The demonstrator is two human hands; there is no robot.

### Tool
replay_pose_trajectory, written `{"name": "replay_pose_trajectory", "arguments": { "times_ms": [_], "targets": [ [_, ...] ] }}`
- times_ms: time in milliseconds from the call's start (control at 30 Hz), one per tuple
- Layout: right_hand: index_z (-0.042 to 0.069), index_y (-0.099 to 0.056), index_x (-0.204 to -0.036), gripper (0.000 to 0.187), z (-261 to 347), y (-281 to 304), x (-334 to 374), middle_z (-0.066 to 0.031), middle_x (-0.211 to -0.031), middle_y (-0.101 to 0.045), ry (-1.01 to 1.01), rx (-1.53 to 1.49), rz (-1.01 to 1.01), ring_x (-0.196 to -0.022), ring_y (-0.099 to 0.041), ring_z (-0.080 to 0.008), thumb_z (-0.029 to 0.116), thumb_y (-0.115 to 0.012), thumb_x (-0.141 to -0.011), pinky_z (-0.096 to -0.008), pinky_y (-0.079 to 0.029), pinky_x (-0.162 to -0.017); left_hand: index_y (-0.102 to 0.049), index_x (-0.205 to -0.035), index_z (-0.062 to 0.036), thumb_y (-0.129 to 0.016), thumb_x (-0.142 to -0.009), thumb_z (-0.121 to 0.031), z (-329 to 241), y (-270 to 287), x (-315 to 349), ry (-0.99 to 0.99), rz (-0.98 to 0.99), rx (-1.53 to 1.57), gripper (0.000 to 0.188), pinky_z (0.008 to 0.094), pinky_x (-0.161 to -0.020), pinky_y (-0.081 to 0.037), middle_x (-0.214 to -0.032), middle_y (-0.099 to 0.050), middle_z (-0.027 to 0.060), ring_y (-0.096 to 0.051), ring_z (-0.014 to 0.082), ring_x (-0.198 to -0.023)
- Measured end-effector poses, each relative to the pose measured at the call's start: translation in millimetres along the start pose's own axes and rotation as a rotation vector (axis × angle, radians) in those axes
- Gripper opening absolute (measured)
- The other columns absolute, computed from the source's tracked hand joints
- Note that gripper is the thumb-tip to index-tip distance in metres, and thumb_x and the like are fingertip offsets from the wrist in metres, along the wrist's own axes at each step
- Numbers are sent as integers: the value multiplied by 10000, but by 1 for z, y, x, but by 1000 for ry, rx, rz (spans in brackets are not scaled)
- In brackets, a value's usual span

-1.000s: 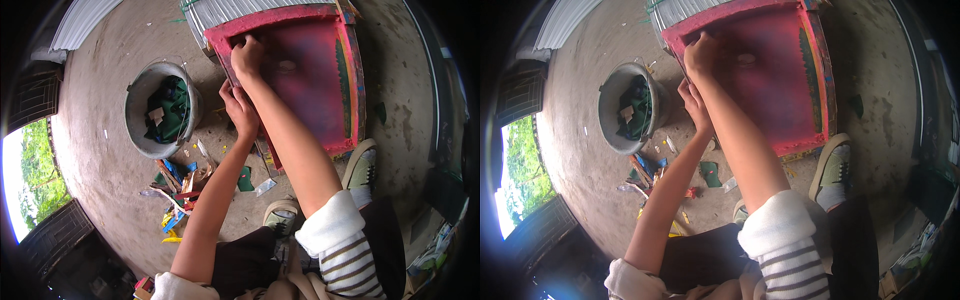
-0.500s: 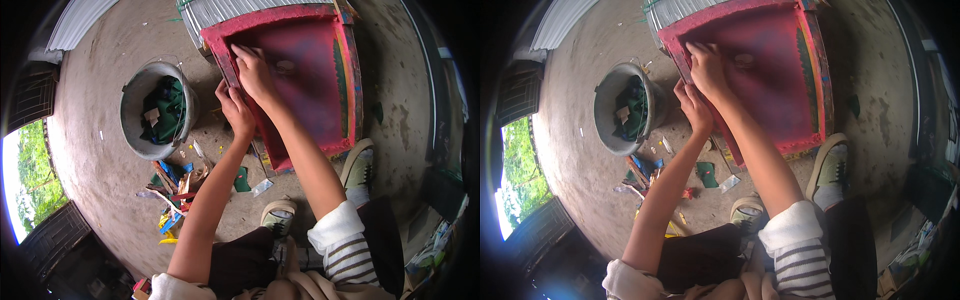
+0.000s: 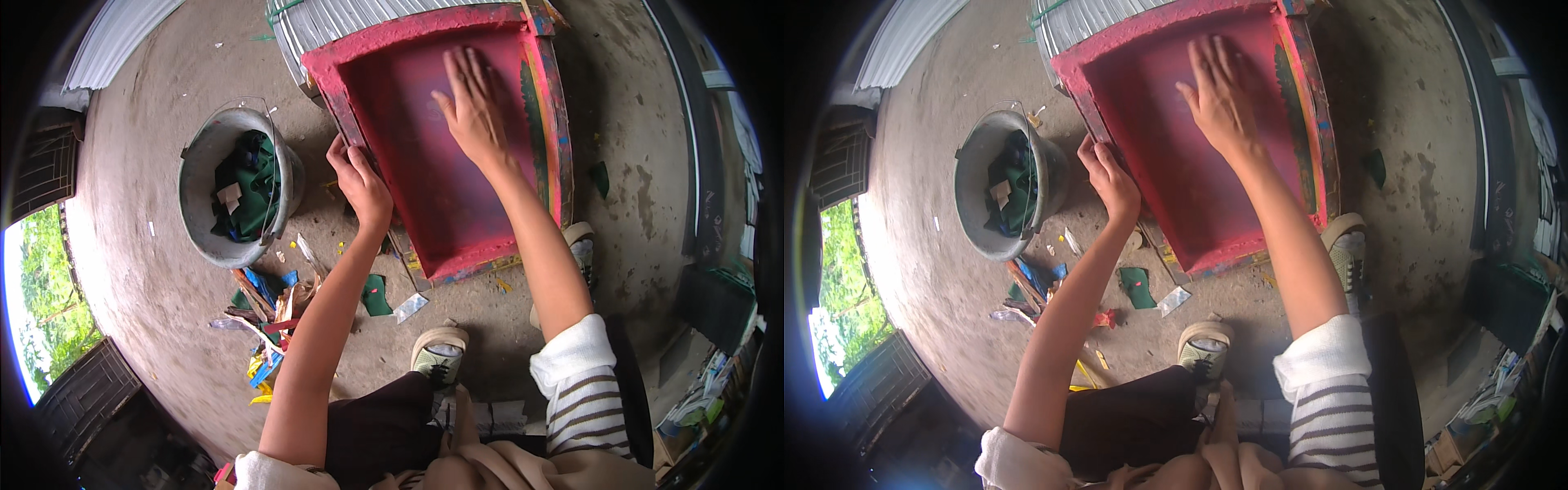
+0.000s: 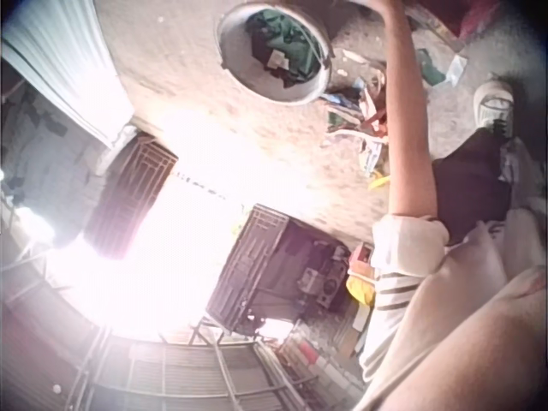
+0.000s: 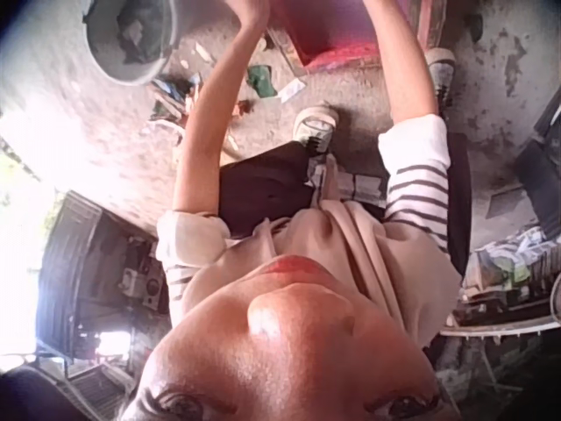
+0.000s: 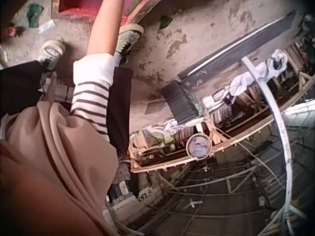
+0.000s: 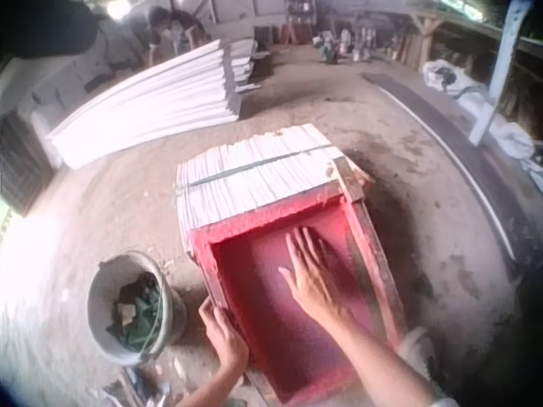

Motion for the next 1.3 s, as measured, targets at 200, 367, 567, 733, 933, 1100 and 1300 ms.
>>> {"name": "replay_pose_trajectory", "arguments": {
  "times_ms": [200, 367, 567, 733, 933, 1100, 1300],
  "targets": [
    [85, -530, -1248, 395, -18, 22, 15, -129, -1267, -513, 101, -284, 25, -1220, -446, -283, 135, -574, -859, -426, -351, -1043, -416, -1205, 12, -357, -987, -240, 3, 2, -3, -11, 0, -21, 338, 349, -783, -436, -961, -573, 158, -563, 243, -849],
    [67, -577, -1165, 354, -28, 8, 1, -93, -1206, -488, -70, -111, -53, -1136, -444, -313, 144, -613, -821, -419, -373, -997, -416, -1207, 14, -347, -987, -238, 3, 3, -4, -50, -23, -24, 341, 354, -783, -435, -955, -576, 169, -562, 250, -833],
    [224, -656, -1083, 268, -25, -30, -17, -73, -1180, -486, -586, -273, -160, -1148, -408, -266, 238, -587, -824, -534, -179, -1023, -424, -1204, 11, -330, -991, -287, 3, 2, -2, -40, -28, -68, 378, 339, -777, -421, -919, -561, 150, -532, 225, -815],
    [181, -660, -1072, 291, -20, -42, -27, -124, -1154, -506, -776, -287, -85, -1103, -444, -303, 154, -570, -796, -449, -322, -985, -421, -1199, 25, -331, -989, -257, 4, 3, -3, -48, -21, -79, 362, 354, -783, -426, -924, -564, 167, -542, 243, -821],
    [126, -648, -1083, 291, -43, -35, -27, -95, -1045, -546, -621, -735, 83, -946, -537, -198, 83, -528, -822, -318, -429, -880, -385, -1249, 41, -493, -925, -167, -11, 11, 0, -259, -167, -299, 400, 406, -978, -306, -1137, -449, 190, -431, 308, -1069],
    [97, -642, -1030, 225, -76, 6, -1, -89, -993, -533, -459, -665, 163, -880, -571, -186, 59, -535, -836, -302, -472, -813, -595, -1066, -122, -674, -769, -177, -89, -38, -14, -891, 172, -566, 312, 403, -957, -304, -1077, -528, 76, -449, 282, -1057],
    [128, -618, -1053, 216, -72, -4, -3, -78, -999, -466, -408, -589, 256, -870, -558, -183, 105, -595, -840, -298, -471, -827, -510, -1147, -48, -686, -776, -267, -144, -94, -81, -1300, 201, -824, 465, 399, -909, -391, -1098, -540, 118, -505, 301, -1022]
  ]
}}
Point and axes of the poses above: each hand's wrist, its own x-axis away from the middle knuckle, its own y-axis out of the back of the hand, z = x × y, the point moved 5 cm from there along -x, towards the middle knuckle
